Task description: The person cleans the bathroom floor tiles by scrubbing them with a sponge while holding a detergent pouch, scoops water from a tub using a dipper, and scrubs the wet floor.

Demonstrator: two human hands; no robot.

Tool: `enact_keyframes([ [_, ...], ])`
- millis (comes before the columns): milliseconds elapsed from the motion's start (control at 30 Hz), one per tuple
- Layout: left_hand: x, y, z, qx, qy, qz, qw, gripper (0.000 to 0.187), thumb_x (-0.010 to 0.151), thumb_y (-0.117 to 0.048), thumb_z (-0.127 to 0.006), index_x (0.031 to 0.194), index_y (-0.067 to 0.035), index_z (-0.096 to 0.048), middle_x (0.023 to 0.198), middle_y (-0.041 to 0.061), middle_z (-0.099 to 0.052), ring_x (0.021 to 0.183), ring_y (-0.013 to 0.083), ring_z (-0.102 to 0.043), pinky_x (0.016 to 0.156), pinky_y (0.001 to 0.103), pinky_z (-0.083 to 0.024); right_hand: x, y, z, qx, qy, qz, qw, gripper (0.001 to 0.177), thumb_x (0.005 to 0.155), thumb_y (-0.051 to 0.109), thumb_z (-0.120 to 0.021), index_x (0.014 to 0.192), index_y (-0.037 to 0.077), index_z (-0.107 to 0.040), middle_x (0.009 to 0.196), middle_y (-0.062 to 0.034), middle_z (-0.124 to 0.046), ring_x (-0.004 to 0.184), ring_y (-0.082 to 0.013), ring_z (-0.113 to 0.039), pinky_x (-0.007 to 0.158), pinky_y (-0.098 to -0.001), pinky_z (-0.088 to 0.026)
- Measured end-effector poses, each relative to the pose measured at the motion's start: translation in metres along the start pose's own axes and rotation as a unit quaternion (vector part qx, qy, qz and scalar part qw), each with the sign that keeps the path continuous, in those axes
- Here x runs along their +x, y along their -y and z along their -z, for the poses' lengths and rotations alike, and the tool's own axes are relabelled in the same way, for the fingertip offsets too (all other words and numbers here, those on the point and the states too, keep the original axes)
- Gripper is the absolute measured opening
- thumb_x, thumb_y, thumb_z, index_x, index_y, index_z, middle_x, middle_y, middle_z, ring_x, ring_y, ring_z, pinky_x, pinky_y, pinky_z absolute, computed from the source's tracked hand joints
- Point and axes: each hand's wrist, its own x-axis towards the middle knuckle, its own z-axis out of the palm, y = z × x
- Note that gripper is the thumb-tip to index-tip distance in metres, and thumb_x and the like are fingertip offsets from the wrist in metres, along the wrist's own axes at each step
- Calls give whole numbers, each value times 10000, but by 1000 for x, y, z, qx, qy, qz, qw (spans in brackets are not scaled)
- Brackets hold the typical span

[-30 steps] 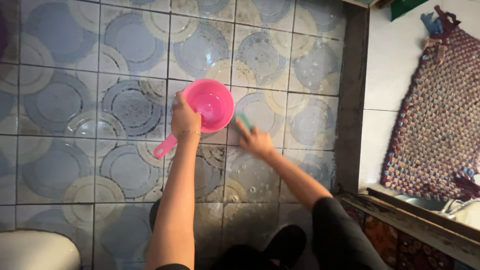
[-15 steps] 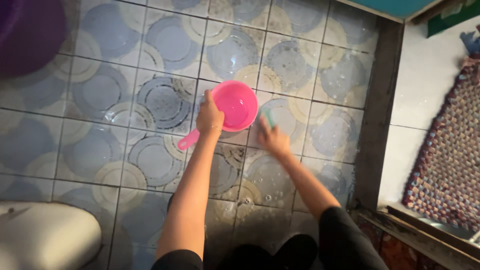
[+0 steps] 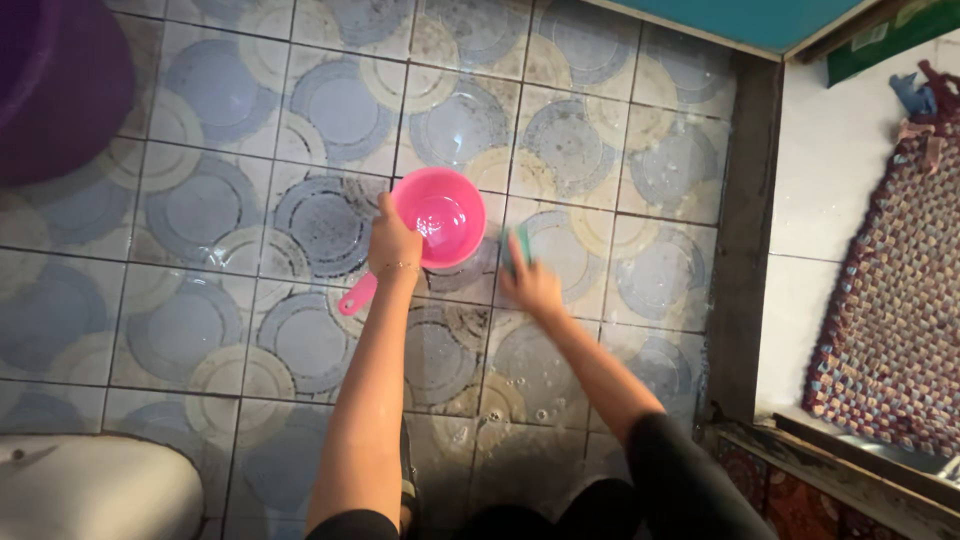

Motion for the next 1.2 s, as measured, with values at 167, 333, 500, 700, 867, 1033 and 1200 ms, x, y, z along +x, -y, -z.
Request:
enact_keyframes([
  [167,-11,-9,2,1,-2,16,1000,626,887,-142,-665,1433,-145,-359,1145,236,-676,983,460,-698,791,561,-579,100,11,14,-31,-125,-13,992,860,896,457,-674,1616,252,-251,886,-279,-685,575,-445,-662,500,-557,-541],
  [333,-14,-19,8,29,-6,39,999,646,879,-153,-682,1439,-154,-359,1106,238,-683,959,452,-710,779,542,-590,-60,33,20,3,-14,50,999,897,847,400,-693,1628,281,-267,1027,-286,-669,619,-421,-673,540,-521,-565],
  [500,-15,-20,5,41,-15,36,998,661,851,-132,-691,1427,-149,-367,1094,236,-682,939,444,-714,757,536,-594,20,37,13,21,-13,8,1000,846,929,473,-661,1645,302,-246,908,-244,-685,710,-430,-690,607,-543,-564],
  [700,-14,-23,0,49,-41,36,997,673,827,-111,-688,1427,-172,-389,1072,228,-687,925,434,-709,727,538,-588,88,0,39,12,4,-60,998,907,844,464,-635,1625,351,-188,952,-245,-709,731,-467,-690,668,-559,-567],
  [867,-15,-23,-2,65,-39,39,996,579,849,-125,-692,1367,-146,-433,1067,216,-700,930,430,-711,738,543,-587,35,-97,83,12,-12,-284,959,888,925,471,-617,1666,312,-153,885,-238,-710,728,-437,-698,634,-559,-547],
  [1033,-12,-24,-7,69,-69,22,995,576,835,-85,-674,1354,-135,-431,1044,212,-703,891,427,-719,715,539,-588,69,-8,32,30,27,-153,987,942,887,465,-631,1646,229,-126,918,-231,-719,736,-409,-709,627,-544,-560],
  [1200,-15,-29,-2,80,-56,30,995,584,845,-112,-680,1366,-136,-417,1028,232,-695,892,437,-711,703,549,-583,67,17,28,11,52,-63,997,923,887,455,-650,1632,272,-136,958,-241,-712,728,-408,-708,632,-534,-555],
])
